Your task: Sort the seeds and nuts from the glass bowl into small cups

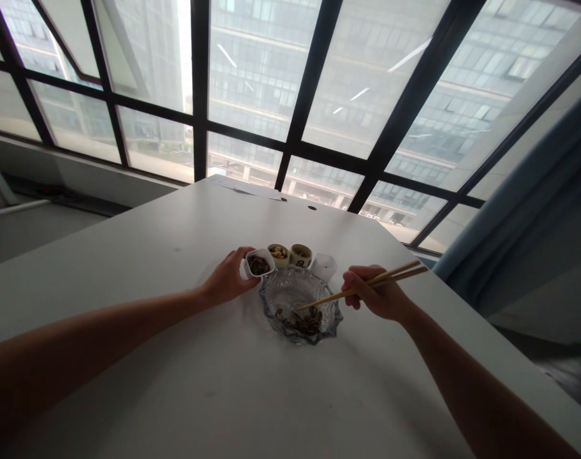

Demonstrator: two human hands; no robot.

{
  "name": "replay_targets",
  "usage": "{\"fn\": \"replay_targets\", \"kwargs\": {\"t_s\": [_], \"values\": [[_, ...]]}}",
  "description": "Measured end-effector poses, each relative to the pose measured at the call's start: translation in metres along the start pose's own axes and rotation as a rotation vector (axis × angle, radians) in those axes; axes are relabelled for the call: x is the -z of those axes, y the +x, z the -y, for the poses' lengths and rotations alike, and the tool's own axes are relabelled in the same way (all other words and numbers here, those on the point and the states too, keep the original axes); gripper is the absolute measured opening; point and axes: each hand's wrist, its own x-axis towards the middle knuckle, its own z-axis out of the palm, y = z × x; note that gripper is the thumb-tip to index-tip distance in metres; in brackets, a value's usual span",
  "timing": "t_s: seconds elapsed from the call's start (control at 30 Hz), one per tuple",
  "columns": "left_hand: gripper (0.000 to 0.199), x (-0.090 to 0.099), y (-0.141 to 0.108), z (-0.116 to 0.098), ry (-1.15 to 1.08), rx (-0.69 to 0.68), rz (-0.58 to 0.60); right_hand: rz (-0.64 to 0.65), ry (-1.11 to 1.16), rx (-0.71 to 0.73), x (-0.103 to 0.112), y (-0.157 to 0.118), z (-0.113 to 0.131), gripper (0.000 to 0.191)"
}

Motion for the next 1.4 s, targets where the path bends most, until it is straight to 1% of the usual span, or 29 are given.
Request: {"fn": "replay_targets", "kwargs": {"t_s": [0.07, 0.2, 0.23, 0.27, 0.37, 0.43, 0.57, 0.7, 0.8, 0.9, 0.97, 1.03, 1.13, 1.23, 1.27, 1.3, 1.37, 1.4], "values": [[0.059, 0.001, 0.000, -0.002, 0.000, 0.008, 0.008, -0.006, -0.001, 0.015, 0.003, 0.000, 0.001, 0.056], [0.059, 0.003, 0.000, -0.005, -0.001, 0.007, 0.019, -0.112, 0.004, 0.026, 0.010, -0.002, 0.001, 0.058], [0.059, 0.003, 0.000, -0.005, -0.003, 0.005, 0.021, -0.119, 0.002, 0.020, 0.012, -0.002, 0.001, 0.059], [0.059, 0.003, 0.000, -0.005, -0.005, 0.003, 0.023, -0.102, -0.004, 0.011, 0.013, -0.002, 0.002, 0.058], [0.059, 0.003, 0.001, -0.006, -0.014, 0.000, 0.023, 0.025, -0.028, -0.017, 0.015, -0.003, 0.003, 0.055], [0.059, 0.004, 0.001, -0.006, -0.013, 0.006, 0.023, 0.077, -0.035, -0.027, 0.015, -0.003, 0.003, 0.054], [0.060, 0.005, 0.001, -0.008, -0.007, 0.017, 0.034, 0.081, -0.025, -0.023, 0.013, -0.003, 0.001, 0.052], [0.059, 0.006, 0.000, -0.010, -0.002, 0.029, 0.046, 0.057, 0.001, -0.013, 0.013, -0.003, -0.002, 0.050], [0.059, 0.006, 0.000, -0.011, -0.004, 0.025, 0.034, 0.026, 0.043, -0.038, 0.011, -0.002, -0.006, 0.051], [0.058, 0.005, 0.000, -0.010, -0.011, 0.018, 0.024, -0.064, 0.115, -0.058, 0.008, 0.000, -0.009, 0.054], [0.058, 0.004, 0.000, -0.009, -0.016, 0.016, 0.025, -0.183, 0.183, -0.027, 0.004, 0.003, -0.010, 0.055], [0.059, 0.003, 0.000, -0.008, -0.022, 0.020, 0.028, -0.323, 0.264, 0.036, -0.001, 0.008, -0.006, 0.055], [0.060, 0.003, 0.000, -0.008, -0.029, 0.034, 0.033, -0.465, 0.331, 0.138, -0.017, 0.021, 0.006, 0.054], [0.060, 0.004, 0.000, -0.010, -0.040, 0.043, 0.037, -0.531, 0.293, 0.234, -0.039, 0.039, 0.019, 0.053], [0.060, 0.004, 0.000, -0.011, -0.042, 0.045, 0.037, -0.523, 0.262, 0.252, -0.046, 0.046, 0.022, 0.052], [0.061, 0.005, 0.000, -0.011, -0.042, 0.048, 0.036, -0.477, 0.221, 0.254, -0.051, 0.051, 0.024, 0.052], [0.061, 0.005, 0.000, -0.012, -0.038, 0.054, 0.034, -0.336, 0.148, 0.231, -0.057, 0.058, 0.025, 0.051], [0.061, 0.005, -0.001, -0.012, -0.036, 0.054, 0.037, -0.292, 0.129, 0.218, -0.057, 0.059, 0.025, 0.050]]}}
